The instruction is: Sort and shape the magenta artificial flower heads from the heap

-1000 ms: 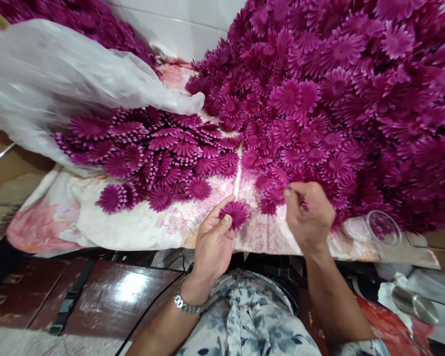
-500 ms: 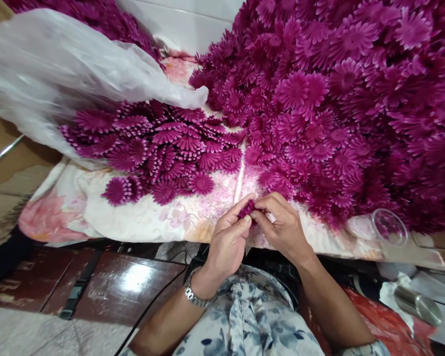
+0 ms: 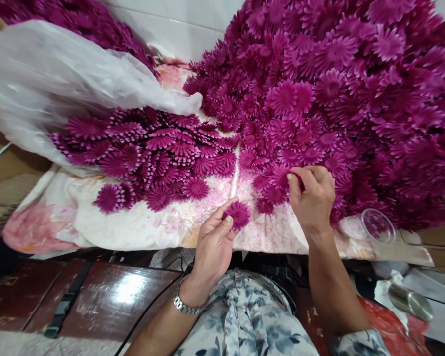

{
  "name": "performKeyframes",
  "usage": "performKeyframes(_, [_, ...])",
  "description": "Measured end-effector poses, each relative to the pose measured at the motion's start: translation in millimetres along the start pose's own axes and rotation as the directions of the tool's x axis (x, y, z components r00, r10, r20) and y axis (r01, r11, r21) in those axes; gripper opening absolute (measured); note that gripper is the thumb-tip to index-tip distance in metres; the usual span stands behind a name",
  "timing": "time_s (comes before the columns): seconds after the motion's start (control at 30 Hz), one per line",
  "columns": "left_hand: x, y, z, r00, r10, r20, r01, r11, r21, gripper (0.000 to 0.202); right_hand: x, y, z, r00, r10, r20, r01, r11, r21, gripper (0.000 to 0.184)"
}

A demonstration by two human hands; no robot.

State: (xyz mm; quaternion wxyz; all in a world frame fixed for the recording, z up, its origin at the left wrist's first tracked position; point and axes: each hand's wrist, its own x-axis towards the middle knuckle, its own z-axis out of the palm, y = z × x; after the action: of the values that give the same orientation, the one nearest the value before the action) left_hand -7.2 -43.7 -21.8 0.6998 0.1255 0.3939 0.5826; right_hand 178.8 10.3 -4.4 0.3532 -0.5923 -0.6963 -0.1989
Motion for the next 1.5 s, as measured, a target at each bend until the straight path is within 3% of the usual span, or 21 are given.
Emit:
performKeyframes(0.1, [1.1,1.1,0.9,1.000,0.003,-0.022,-0.002,1.000,0.014,0.041,-2.8,2.3,-4.7,0.999,-0.018,0.040,0.019,0.999,-0.030,0.022])
performKeyframes(0.2, [2.7,0.6,4.8,1.000,0.009,-0.007,-0.009,1.000,0.025,0.035,-15.4,-19.1,-16.2,0.998,-0.050,0.029,0.043,0.977,0.210,0.019])
performKeyframes(0.3, [1.3,-1.7,11.1,0.999,0.006,0.040,-0.006,1.000,0.025,0.023,-26.2,-44.5,-21.0,0.975,-0.085,0.204,-0.027,0.872,0.488,0.014])
performKeyframes(0.4, [-3.1,-4.7,14.9,0.996,-0.029,0.085,0.029,1.000,0.002,0.023,-31.3,-57.0,-14.0,0.947,-0.097,0.307,-0.107,0.804,0.584,0.009])
performKeyframes(0.53, [-6.7,-8.2,12.0,0.996,-0.050,0.076,0.051,0.999,-0.009,0.028,-32.6,-56.7,-5.9,0.947,-0.114,0.300,-0.115,0.752,0.649,0.004])
performKeyframes(0.67, [-5.3,-10.5,8.2,1.000,-0.005,0.031,0.005,1.000,0.017,0.030,-33.9,-57.3,-8.9,0.950,-0.113,0.293,-0.115,0.742,0.660,0.007])
performKeyframes(0.83, [-4.6,-9.9,9.2,0.999,-0.026,0.020,0.026,0.999,0.025,0.032,-39.5,-61.3,-9.0,0.966,-0.061,0.253,-0.106,0.796,0.597,0.011])
performKeyframes(0.97, [-5.1,-10.7,12.4,0.998,-0.046,0.038,0.045,0.999,0.022,0.026,-43.4,-61.3,-6.8,0.972,-0.096,0.215,-0.039,0.836,0.547,0.012])
performKeyframes(1.1, [-2.4,-11.4,11.2,1.000,0.023,0.010,-0.023,0.999,0.049,0.022,-44.2,-58.8,-10.2,0.975,-0.104,0.196,-0.016,0.849,0.529,0.018])
performKeyframes(1.23, [1.7,-10.4,5.3,0.995,0.094,-0.023,-0.091,0.989,0.113,0.027,-44.8,-53.7,-15.5,0.989,-0.028,0.144,-0.050,0.856,0.514,0.028])
performKeyframes(1.4, [-0.2,-10.6,8.6,0.991,0.133,0.005,-0.132,0.981,0.142,0.029,-44.9,-50.6,-17.2,0.960,0.038,0.276,-0.194,0.800,0.568,0.025])
performKeyframes(1.5, [-4.2,-11.2,14.4,0.987,0.152,0.054,-0.159,0.974,0.162,0.024,-43.3,-51.0,-18.5,0.936,0.057,0.346,-0.267,0.756,0.597,0.014])
